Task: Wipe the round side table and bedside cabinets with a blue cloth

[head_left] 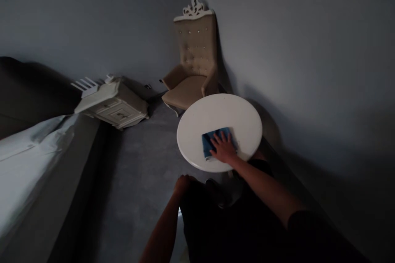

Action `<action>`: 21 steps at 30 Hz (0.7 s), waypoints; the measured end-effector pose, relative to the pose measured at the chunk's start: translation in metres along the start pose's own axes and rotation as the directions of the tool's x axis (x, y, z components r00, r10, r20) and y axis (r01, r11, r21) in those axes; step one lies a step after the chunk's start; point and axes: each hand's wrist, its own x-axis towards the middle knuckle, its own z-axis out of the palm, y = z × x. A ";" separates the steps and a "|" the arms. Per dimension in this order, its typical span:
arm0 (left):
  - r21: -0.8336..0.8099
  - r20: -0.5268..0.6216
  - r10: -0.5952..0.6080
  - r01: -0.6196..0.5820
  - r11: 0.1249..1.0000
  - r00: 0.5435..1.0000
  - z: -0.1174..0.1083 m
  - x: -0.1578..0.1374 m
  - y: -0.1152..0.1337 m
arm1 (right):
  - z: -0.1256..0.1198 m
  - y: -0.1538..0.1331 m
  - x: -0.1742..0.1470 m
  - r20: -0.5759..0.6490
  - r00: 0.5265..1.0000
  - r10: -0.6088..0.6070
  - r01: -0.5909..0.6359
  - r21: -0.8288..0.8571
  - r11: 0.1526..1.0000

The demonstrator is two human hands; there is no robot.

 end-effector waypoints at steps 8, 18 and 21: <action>-0.100 -0.074 -0.026 0.018 0.995 0.997 0.010 -0.014 0.006 | -0.054 0.161 -0.040 -0.131 0.914 0.385 -0.404 -0.194 0.894; -0.304 -0.371 -0.084 -0.035 0.952 0.925 0.087 -0.075 0.037 | 0.003 0.023 -0.061 -0.020 0.980 0.196 -0.196 -0.209 0.958; -0.325 -0.420 -0.081 -0.067 0.943 0.904 0.093 -0.069 0.040 | 0.028 -0.049 -0.043 0.046 0.998 0.043 -0.039 -0.099 0.994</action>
